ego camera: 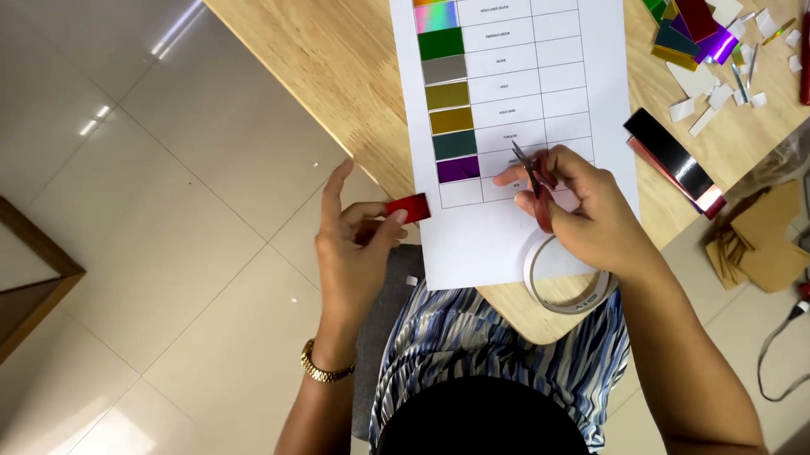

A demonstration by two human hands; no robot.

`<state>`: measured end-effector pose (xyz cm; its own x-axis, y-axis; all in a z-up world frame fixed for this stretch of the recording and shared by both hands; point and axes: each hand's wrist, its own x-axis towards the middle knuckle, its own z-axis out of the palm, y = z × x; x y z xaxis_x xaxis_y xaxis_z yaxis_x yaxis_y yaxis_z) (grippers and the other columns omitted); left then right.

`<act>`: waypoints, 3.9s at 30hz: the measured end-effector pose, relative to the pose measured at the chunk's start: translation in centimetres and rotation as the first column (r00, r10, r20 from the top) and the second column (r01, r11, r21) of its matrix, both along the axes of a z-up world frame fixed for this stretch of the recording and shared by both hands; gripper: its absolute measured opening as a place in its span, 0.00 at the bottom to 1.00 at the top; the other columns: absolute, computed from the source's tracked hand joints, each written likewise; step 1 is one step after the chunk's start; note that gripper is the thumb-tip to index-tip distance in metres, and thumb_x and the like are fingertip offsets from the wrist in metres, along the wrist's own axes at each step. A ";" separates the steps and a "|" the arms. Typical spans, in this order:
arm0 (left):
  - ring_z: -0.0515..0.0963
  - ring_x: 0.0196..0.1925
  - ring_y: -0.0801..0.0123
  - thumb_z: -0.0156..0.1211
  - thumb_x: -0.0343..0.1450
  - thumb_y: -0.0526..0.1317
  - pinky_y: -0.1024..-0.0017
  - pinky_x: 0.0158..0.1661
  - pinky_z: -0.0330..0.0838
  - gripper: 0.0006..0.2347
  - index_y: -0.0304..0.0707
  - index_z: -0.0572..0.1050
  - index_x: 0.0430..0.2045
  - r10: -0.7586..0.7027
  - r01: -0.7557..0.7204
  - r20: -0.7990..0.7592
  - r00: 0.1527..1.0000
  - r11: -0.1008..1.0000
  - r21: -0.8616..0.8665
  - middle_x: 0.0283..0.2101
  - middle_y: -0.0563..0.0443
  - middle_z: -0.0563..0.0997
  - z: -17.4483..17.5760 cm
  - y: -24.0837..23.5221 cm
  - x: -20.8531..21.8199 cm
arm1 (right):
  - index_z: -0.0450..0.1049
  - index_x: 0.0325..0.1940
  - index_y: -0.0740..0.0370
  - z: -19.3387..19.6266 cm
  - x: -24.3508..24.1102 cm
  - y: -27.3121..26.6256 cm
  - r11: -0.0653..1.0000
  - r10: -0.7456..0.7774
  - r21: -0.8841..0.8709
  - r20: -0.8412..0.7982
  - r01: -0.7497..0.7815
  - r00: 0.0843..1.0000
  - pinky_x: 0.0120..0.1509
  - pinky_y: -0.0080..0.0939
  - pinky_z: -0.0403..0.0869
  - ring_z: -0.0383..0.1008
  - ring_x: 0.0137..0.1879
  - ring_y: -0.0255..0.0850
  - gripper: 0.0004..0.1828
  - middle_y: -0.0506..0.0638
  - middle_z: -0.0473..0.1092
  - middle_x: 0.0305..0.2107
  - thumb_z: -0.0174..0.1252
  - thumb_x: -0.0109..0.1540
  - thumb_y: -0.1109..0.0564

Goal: Cutting and adhering metallic color swatches onto a printed reference chart.

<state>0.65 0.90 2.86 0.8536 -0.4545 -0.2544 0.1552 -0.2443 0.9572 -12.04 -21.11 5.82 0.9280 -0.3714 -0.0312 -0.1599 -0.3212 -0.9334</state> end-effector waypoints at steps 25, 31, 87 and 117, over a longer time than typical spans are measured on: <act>0.85 0.35 0.53 0.68 0.67 0.29 0.59 0.37 0.83 0.18 0.29 0.76 0.52 -0.651 0.756 0.413 0.637 0.634 -0.166 0.35 0.37 0.84 9.1 -9.0 -9.0 | 0.68 0.24 0.66 2.7 -13.4 -0.2 0.898 -0.333 0.342 0.112 0.278 0.936 0.32 0.32 0.72 0.65 0.27 0.34 0.16 0.51 0.65 0.18 0.71 0.49 0.74; 0.86 0.34 0.64 0.64 0.69 0.28 0.67 0.36 0.84 0.10 0.33 0.82 0.44 -0.593 0.600 0.119 0.796 0.749 -0.280 0.34 0.43 0.86 6.2 -10.1 -10.7 | 0.66 0.32 0.67 1.7 -14.5 0.2 0.816 -0.512 0.404 0.171 0.414 0.842 0.31 0.27 0.66 0.71 0.30 0.33 0.15 0.62 0.76 0.30 0.69 0.57 0.67; 0.83 0.37 0.69 0.68 0.68 0.27 0.79 0.33 0.84 0.07 0.36 0.78 0.36 -0.211 0.275 0.194 0.958 0.864 -0.421 0.34 0.46 0.78 6.8 -10.6 -13.2 | 0.68 0.24 0.58 1.8 -16.7 4.5 0.903 -0.321 0.281 -0.067 0.326 0.945 0.26 0.33 0.58 0.53 0.23 0.32 0.25 0.40 0.58 0.15 0.59 0.62 0.37; 0.86 0.25 0.66 0.68 0.68 0.28 0.79 0.24 0.79 0.06 0.36 0.77 0.33 -0.281 0.281 0.051 0.958 0.891 -0.357 0.30 0.50 0.79 5.1 -13.7 -12.1 | 0.67 0.21 0.56 -0.2 -15.5 1.9 0.860 -0.396 0.333 -0.045 0.387 0.917 0.32 0.33 0.60 0.56 0.26 0.31 0.19 0.40 0.59 0.17 0.65 0.63 0.50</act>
<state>-11.44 -12.76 7.94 0.6765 -0.7358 -0.0316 0.1325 0.0794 0.9880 -27.51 -19.23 5.66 0.7104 -0.6764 -0.1947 -0.1840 0.0885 -0.9789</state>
